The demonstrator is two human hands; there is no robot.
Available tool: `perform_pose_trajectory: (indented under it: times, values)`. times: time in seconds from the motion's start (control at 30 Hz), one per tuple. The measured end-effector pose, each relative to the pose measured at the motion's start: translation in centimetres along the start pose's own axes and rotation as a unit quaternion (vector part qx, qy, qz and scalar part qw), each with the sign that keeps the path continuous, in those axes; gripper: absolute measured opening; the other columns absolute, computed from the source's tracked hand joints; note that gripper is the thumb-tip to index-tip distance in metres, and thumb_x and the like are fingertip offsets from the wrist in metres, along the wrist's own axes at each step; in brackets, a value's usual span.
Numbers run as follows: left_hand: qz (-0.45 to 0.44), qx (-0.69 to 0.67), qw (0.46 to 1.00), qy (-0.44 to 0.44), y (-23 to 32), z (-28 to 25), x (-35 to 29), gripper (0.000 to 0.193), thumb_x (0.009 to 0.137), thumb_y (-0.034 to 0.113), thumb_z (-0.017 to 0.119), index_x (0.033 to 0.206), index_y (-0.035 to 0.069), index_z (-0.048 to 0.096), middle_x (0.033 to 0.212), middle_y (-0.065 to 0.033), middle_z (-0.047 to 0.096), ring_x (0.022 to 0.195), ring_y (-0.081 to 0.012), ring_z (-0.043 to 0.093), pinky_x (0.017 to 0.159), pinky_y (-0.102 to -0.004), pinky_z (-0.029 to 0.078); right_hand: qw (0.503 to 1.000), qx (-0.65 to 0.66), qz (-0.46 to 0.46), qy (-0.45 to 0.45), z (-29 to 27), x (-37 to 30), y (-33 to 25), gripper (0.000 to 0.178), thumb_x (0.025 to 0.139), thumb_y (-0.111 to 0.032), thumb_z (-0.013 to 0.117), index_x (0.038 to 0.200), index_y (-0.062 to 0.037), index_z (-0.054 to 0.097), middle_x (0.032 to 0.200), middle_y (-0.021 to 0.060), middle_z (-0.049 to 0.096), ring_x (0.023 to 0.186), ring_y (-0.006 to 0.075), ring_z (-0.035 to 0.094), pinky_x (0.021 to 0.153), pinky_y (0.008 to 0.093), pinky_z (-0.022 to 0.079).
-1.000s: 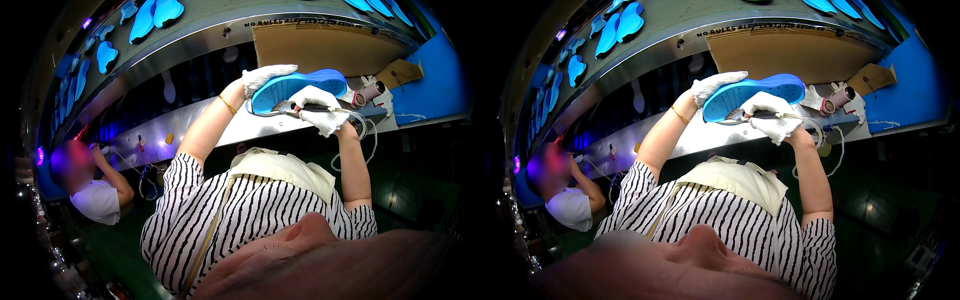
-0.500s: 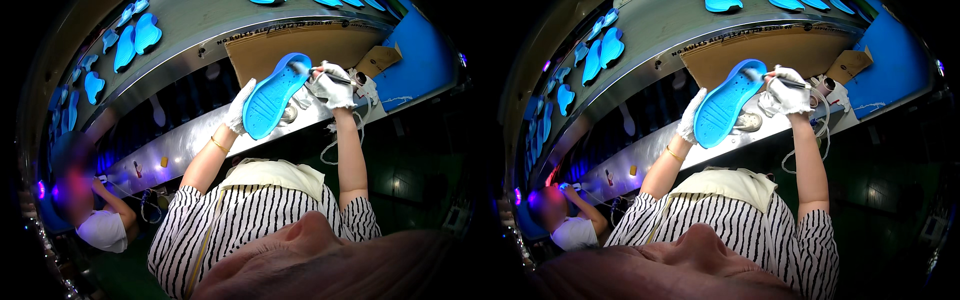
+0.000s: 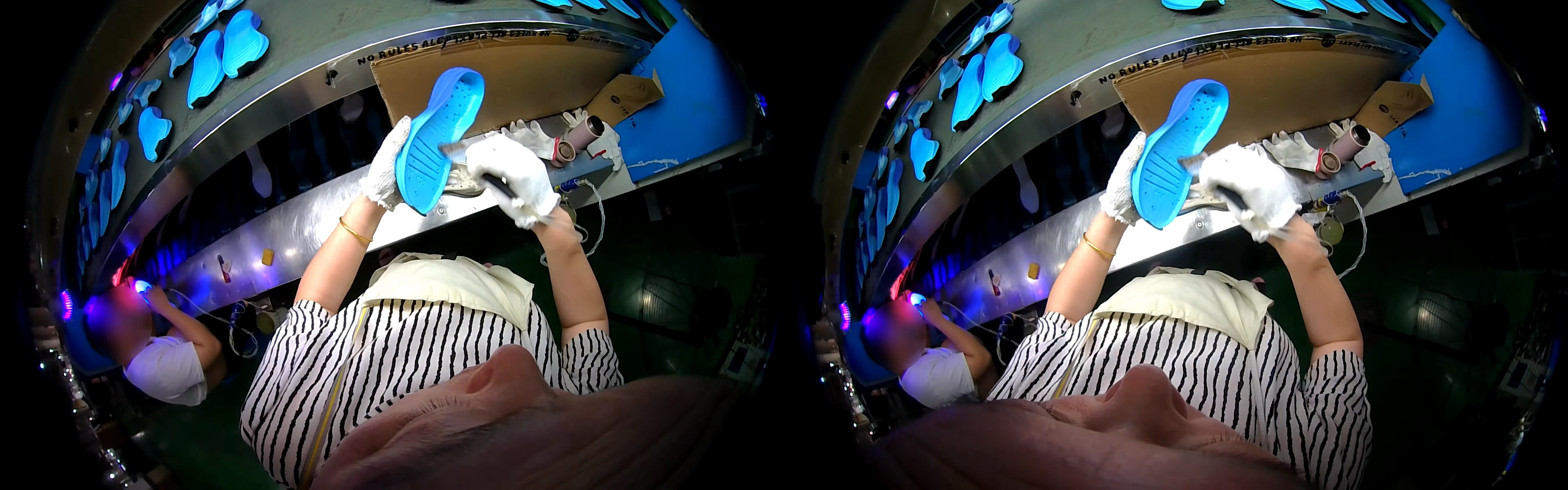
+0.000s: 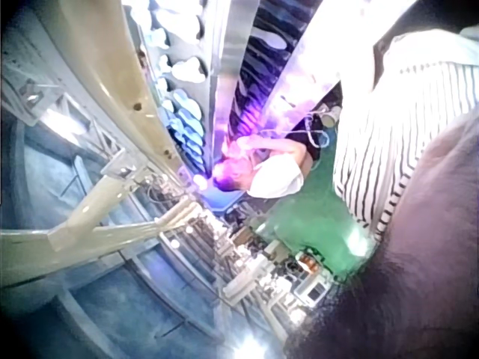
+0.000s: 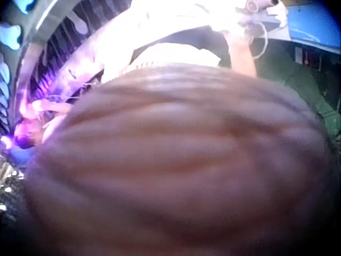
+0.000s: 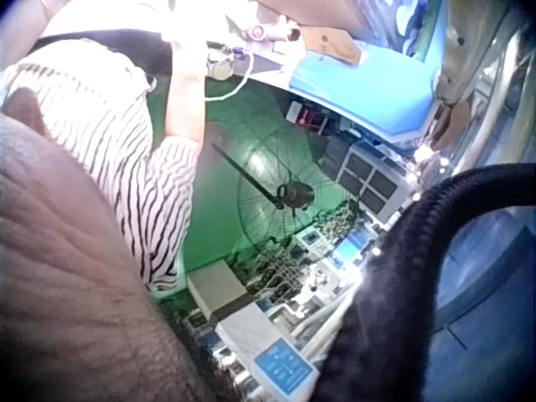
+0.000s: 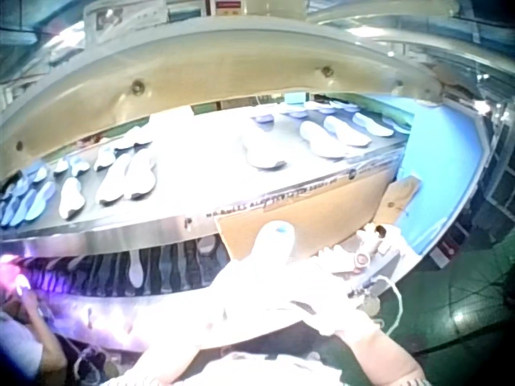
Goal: The person applies glue to blue shoe soles using a brush, picking them up from a conveyor belt and placing them on a workspace.
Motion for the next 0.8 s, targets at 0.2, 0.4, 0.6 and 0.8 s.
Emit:
perform_pose_trajectory:
  times: [0.2, 0.4, 0.6, 0.8]
  values:
    - [-0.036, -0.079, 0.996, 0.025, -0.1, -0.1, -0.4, 0.060, 0.095, 0.049, 0.036, 0.132, 0.002, 0.042, 0.116, -0.0165, 0.058, 0.094, -0.0279, 0.063, 0.080, -0.0390, 0.055, 0.971, 0.196, 0.093, 0.098, 0.2, -0.9, -1.4, 0.021, 0.069, 0.013, 0.060, 0.084, -0.0008, 0.058, 0.087, 0.0090, 0.060, 0.079, 0.0183, 0.059, 0.073, 0.0295, 0.048]
    - [-0.034, -0.142, 0.989, -0.034, -1.2, -0.9, 0.4, 0.063, 0.094, 0.052, 0.035, 0.131, 0.002, 0.041, 0.119, -0.0196, 0.056, 0.099, -0.0327, 0.061, 0.084, -0.0463, 0.053, 0.995, 0.043, -0.008, 0.091, 3.4, 0.0, -3.7, 0.022, 0.064, 0.003, 0.066, 0.082, -0.0065, 0.059, 0.082, 0.0076, 0.062, 0.074, 0.0242, 0.061, 0.068, 0.0311, 0.049]
    - [-0.044, -0.085, 0.994, 0.043, -1.1, -1.7, 0.8, 0.058, 0.095, 0.049, 0.037, 0.129, 0.002, 0.044, 0.115, -0.0162, 0.058, 0.094, -0.0250, 0.062, 0.081, -0.0422, 0.054, 0.878, 0.409, 0.223, 0.109, 3.3, -3.5, -0.1, 0.013, 0.081, -0.005, 0.067, 0.093, -0.0017, 0.060, 0.090, 0.0060, 0.064, 0.077, 0.0097, 0.059, 0.072, 0.0255, 0.049]
    - [-0.124, 0.140, 0.981, 0.045, -0.7, -1.7, -0.1, 0.058, 0.094, 0.050, 0.041, 0.127, 0.003, 0.046, 0.108, -0.0146, 0.060, 0.087, -0.0191, 0.065, 0.072, -0.0323, 0.057, 0.881, 0.383, 0.278, 0.012, 2.2, -4.6, 1.8, 0.038, 0.087, -0.038, 0.062, 0.094, -0.0018, 0.057, 0.089, 0.0060, 0.062, 0.077, 0.0116, 0.057, 0.072, 0.0251, 0.046]
Point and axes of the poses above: each hand's wrist, its own x-axis towards the middle knuckle, its own z-axis out of the palm, y = z × x, the point moved 3 cm from there along x, towards the middle knuckle
